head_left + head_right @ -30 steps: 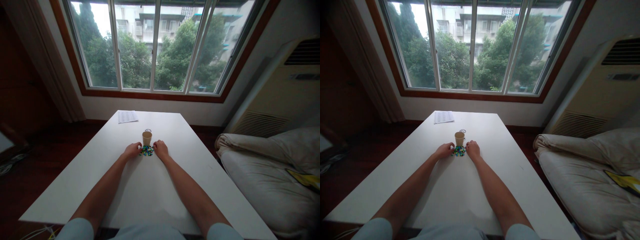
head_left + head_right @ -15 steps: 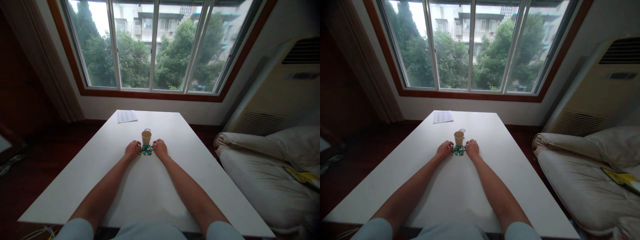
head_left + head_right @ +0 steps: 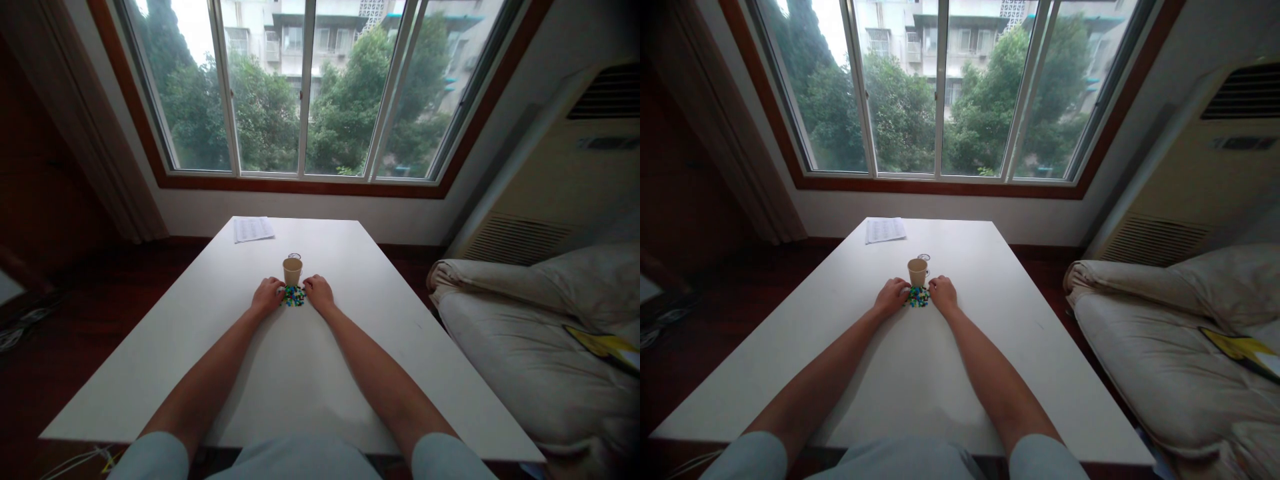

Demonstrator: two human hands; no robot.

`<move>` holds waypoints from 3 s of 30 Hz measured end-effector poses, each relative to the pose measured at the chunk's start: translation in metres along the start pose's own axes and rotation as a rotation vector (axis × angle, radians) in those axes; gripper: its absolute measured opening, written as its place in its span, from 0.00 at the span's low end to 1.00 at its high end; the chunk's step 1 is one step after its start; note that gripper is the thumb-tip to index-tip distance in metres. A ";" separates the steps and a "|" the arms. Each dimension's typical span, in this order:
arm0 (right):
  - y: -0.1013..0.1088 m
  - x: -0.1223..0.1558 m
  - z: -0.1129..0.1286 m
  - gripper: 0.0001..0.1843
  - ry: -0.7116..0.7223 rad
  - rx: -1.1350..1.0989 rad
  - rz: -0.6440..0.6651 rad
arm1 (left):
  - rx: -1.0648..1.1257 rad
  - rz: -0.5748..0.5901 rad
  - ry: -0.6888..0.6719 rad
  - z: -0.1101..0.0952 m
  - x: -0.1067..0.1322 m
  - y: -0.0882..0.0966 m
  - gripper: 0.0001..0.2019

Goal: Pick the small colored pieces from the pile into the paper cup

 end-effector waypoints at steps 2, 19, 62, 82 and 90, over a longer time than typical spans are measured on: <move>0.003 -0.002 -0.010 0.16 -0.057 -0.008 -0.033 | 0.003 0.014 -0.018 -0.001 -0.001 -0.001 0.14; -0.006 0.001 0.007 0.17 0.124 -0.053 0.076 | 0.015 0.014 -0.045 0.000 -0.002 -0.005 0.16; -0.004 0.007 0.021 0.15 0.239 -0.040 0.108 | 0.019 0.030 -0.037 0.003 -0.004 -0.009 0.15; -0.007 0.006 0.012 0.16 0.196 0.032 0.055 | 0.101 -0.060 -0.065 0.006 -0.005 -0.007 0.16; -0.003 -0.003 -0.006 0.16 0.110 0.012 0.058 | 0.135 0.007 -0.041 0.023 -0.009 -0.001 0.16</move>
Point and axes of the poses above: each hand's wrist, its own x-axis away from the middle knuckle, its own y-axis out of the back of the hand, z = x × y, the point moved 7 cm from there along -x, towards the middle knuckle, and after that the axes turned 1 degree about z, right-handed, at the moved point
